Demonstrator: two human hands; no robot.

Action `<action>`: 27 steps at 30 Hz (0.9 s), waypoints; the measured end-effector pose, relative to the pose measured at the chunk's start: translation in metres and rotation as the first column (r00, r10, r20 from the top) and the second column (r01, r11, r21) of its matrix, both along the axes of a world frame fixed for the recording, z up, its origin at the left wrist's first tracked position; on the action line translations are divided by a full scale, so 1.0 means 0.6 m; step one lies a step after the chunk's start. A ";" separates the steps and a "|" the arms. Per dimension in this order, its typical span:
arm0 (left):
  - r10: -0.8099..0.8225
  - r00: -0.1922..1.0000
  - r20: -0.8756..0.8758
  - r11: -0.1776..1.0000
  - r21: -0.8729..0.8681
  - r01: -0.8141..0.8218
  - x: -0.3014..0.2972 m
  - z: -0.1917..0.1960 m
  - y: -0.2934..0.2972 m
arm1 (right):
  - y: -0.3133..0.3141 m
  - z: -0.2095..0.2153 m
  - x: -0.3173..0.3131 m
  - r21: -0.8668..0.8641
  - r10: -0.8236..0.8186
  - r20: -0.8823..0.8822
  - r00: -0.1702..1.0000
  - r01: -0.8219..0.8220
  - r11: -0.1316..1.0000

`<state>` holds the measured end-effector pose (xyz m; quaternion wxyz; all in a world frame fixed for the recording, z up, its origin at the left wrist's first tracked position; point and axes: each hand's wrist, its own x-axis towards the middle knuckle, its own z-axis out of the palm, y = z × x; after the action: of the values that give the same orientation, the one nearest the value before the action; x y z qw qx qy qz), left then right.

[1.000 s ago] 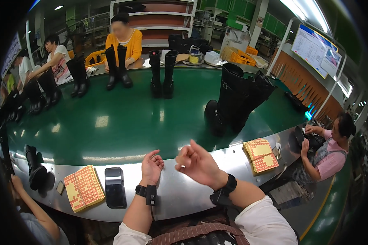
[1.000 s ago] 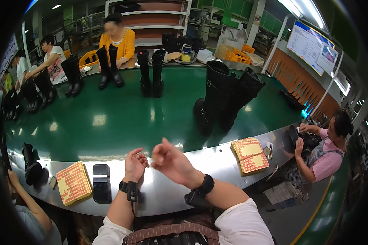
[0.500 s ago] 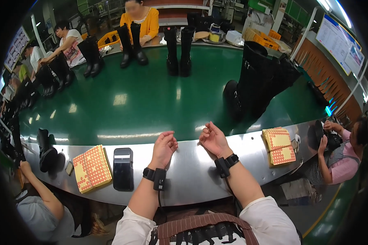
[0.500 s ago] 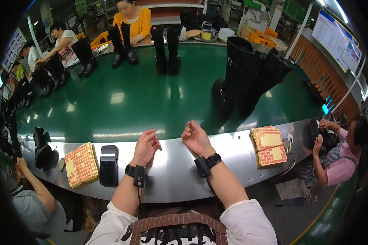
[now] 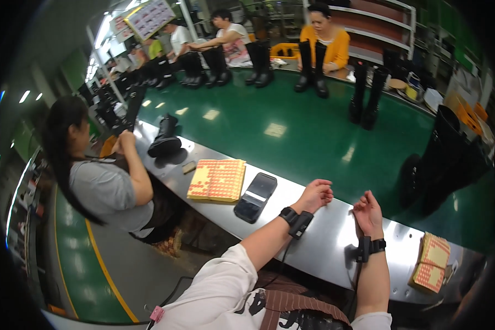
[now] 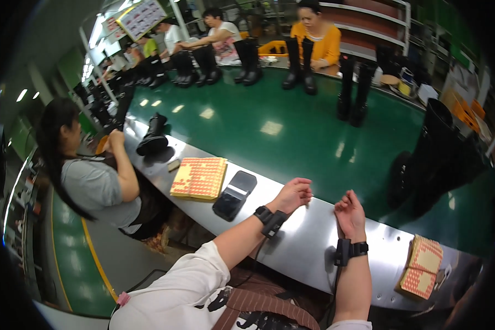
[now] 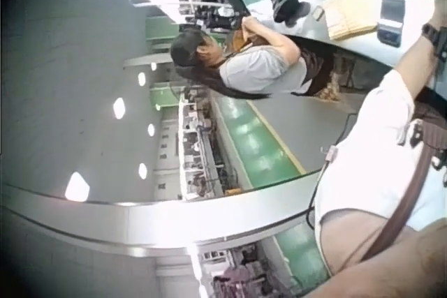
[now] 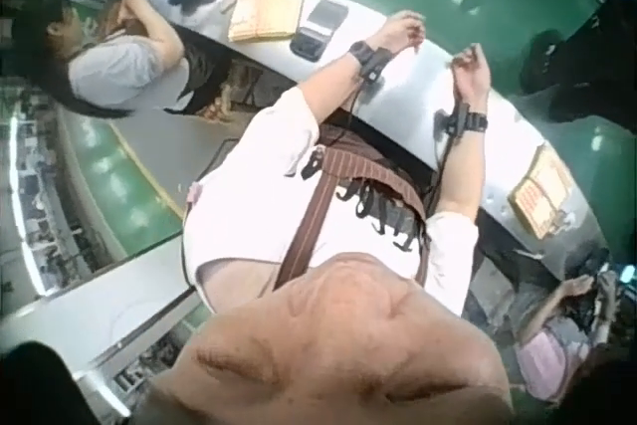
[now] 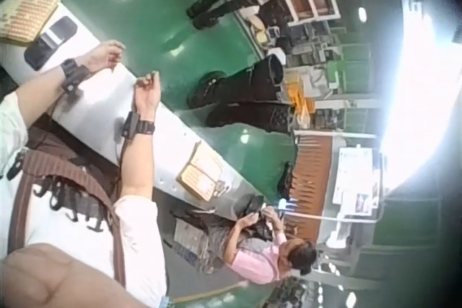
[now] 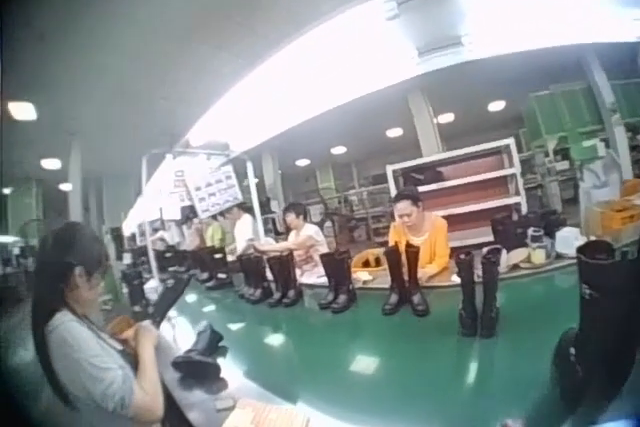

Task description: Inspecting, zipping, and preparing boots on an assembly line.

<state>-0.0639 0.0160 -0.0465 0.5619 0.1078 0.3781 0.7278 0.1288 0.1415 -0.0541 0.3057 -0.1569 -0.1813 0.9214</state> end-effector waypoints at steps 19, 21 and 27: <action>0.029 0.998 -0.047 0.998 0.052 -0.026 -0.005 -0.017 -0.014 | -0.005 -0.012 -0.008 0.009 -0.017 0.050 0.999 0.017 1.000; -0.006 0.997 -0.071 0.999 0.051 0.010 -0.006 -0.014 -0.006 | -0.003 -0.011 0.000 0.008 -0.026 0.053 0.998 0.026 1.000; 0.052 0.992 -0.113 0.998 0.050 -0.047 -0.015 -0.001 -0.022 | -0.001 -0.007 -0.015 0.028 0.008 0.013 1.000 -0.008 1.000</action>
<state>-0.0730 0.0025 -0.0472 0.5184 0.1533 0.3949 0.7428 0.1196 0.1407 -0.0582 0.3030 -0.1579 -0.1968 0.9190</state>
